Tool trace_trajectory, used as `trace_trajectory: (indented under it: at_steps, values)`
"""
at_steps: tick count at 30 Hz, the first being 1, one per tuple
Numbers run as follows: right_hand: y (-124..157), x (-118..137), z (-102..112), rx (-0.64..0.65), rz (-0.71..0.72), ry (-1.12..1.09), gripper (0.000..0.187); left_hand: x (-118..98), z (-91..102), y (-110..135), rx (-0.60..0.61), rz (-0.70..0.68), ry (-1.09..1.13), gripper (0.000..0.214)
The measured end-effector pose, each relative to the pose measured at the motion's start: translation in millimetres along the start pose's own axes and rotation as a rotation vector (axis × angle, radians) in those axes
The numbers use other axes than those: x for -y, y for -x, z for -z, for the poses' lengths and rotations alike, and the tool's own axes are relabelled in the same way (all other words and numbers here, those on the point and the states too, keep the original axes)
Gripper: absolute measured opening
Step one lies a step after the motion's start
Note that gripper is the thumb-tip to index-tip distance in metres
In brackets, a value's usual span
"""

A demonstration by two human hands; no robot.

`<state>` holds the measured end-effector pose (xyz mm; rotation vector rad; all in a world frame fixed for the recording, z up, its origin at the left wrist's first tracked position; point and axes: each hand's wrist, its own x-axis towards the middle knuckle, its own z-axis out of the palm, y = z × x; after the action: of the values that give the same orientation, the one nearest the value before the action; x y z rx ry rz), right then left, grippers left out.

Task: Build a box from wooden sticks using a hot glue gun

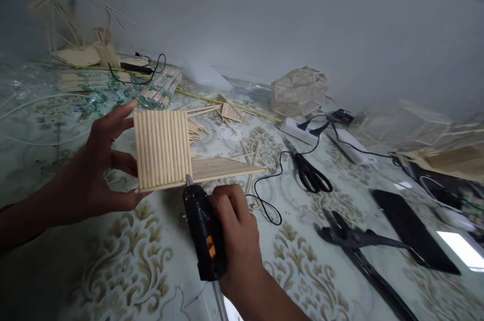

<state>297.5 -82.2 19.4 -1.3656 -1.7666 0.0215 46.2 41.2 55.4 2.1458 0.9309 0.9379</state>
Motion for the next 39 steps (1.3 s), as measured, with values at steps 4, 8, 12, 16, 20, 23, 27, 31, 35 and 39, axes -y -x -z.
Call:
trace_trajectory:
  at_steps: [4, 8, 12, 16, 20, 23, 27, 31, 35, 39]
  values:
    - [1.0, -1.9, 2.1, -0.056, 0.019, 0.047, 0.017, -0.7, -1.0, 0.1, -0.008, 0.009, 0.014, 0.127]
    - [2.1, -2.9, 1.9, -0.04, 0.005, 0.068, 0.018, -0.7, -1.0, 0.8, -0.013, 0.002, 0.024, 0.126]
    - [1.3, -1.4, 0.3, -0.013, 0.014, 0.034, 0.019, -1.2, -0.8, 0.2, -0.016, -0.03, 0.001, 0.127]
    - [-2.8, 4.2, -1.7, -0.008, 0.027, 0.032, 0.019, -1.3, -0.7, -1.0, -0.022, -0.042, -0.025, 0.128]
    - [-9.2, 14.0, -3.9, 0.022, 0.036, 0.106, 0.014, 0.1, -0.3, -2.2, -0.017, -0.035, -0.019, 0.13]
    - [-14.3, 22.9, -7.1, 0.025, 0.05, 0.118, 0.014, 1.8, -0.1, -3.1, -0.01, -0.048, -0.012, 0.129]
    - [-18.3, 32.1, -12.8, 0.039, 0.062, 0.09, 0.017, 4.1, 0.0, -3.6, -0.011, -0.068, -0.002, 0.129]
    - [-16.2, 36.6, -15.4, 0.076, 0.083, 0.049, 0.014, 4.2, -0.1, -4.1, -0.009, -0.075, 0.018, 0.129]
    - [-13.6, 38.9, -16.5, 0.123, 0.074, 0.01, 0.016, 2.1, 0.0, -4.7, -0.004, -0.069, 0.038, 0.131]
    - [-14.4, 37.0, -17.1, 0.147, 0.072, -0.003, 0.016, 1.7, 0.2, -4.6, -0.004, -0.077, 0.026, 0.13]
